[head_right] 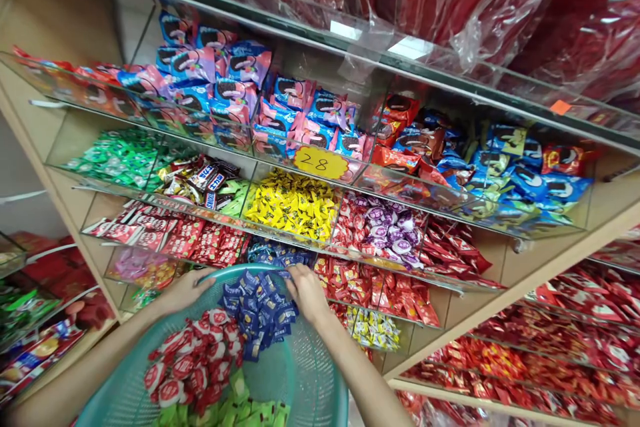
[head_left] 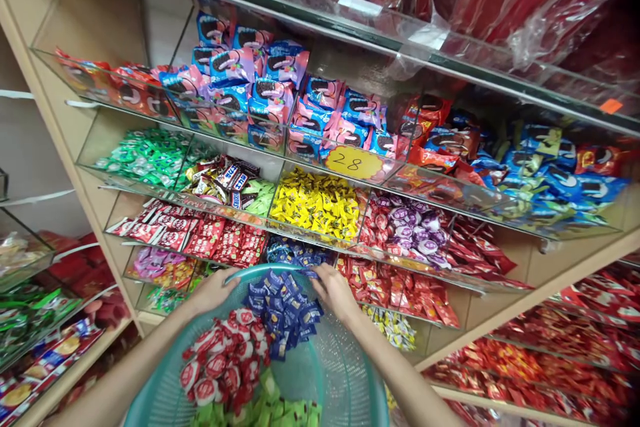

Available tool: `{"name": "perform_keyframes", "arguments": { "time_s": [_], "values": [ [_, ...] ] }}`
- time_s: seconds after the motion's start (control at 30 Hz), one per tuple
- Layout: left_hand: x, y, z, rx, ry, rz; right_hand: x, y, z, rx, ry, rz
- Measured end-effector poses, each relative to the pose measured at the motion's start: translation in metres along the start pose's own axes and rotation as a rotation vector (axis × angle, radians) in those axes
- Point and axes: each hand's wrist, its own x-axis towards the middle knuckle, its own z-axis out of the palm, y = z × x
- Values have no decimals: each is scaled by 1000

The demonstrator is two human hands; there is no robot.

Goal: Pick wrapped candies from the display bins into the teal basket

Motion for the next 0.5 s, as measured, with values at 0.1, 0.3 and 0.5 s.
{"name": "perform_keyframes", "arguments": {
  "time_s": [0.1, 0.3, 0.5],
  "values": [
    [-2, 2, -1, 10, 4, -5, -17, 1, 2, 252, -121, 270],
    [-6, 5, -1, 11, 0, -13, -29, 2, 10, 766, -397, 657],
    [-8, 6, 0, 17, 6, -33, -22, -7, 5, 766, -575, 738]
  ]
}}
